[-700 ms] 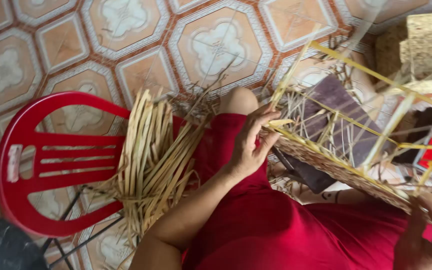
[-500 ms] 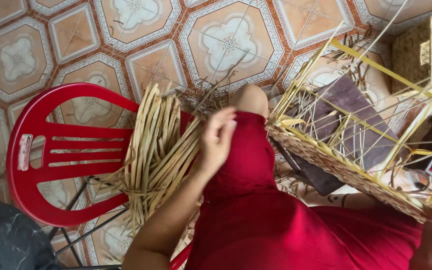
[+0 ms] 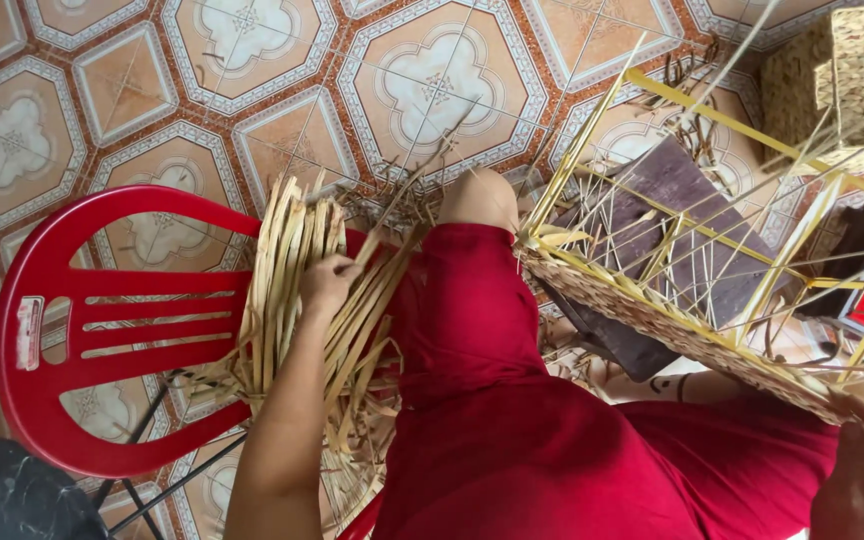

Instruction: The recorder is weaving bamboo strips into a rectangular frame structure, using shears to trim excess material.

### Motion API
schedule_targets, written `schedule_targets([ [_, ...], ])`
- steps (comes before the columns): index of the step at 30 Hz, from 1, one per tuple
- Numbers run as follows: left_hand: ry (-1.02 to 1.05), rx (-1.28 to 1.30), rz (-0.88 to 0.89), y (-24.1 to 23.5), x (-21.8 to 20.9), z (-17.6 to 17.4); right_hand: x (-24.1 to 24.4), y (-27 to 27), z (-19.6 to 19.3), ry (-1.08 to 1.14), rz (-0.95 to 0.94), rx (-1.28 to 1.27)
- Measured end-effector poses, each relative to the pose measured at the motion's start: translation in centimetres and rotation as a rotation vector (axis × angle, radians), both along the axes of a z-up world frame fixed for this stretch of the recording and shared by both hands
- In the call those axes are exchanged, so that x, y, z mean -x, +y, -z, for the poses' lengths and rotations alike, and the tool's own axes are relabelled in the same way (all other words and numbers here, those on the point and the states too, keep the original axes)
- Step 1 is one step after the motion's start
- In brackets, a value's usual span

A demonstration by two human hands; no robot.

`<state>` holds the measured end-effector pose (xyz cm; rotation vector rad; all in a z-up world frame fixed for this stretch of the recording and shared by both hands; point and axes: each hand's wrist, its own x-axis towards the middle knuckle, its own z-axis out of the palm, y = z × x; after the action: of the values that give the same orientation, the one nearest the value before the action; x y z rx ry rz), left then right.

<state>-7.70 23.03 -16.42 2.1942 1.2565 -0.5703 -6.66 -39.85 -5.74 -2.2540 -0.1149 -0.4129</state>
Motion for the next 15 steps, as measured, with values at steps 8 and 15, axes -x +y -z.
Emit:
schedule_targets([
  [8,-0.513,-0.124,0.023,3.8,-1.8,-2.3,-1.5,5.0,-6.0,-0.052,0.059,0.108],
  [15,-1.131,-0.226,0.220,0.3,-6.2,-20.3,0.1,5.0,-9.0,-0.070,0.198,0.061],
])
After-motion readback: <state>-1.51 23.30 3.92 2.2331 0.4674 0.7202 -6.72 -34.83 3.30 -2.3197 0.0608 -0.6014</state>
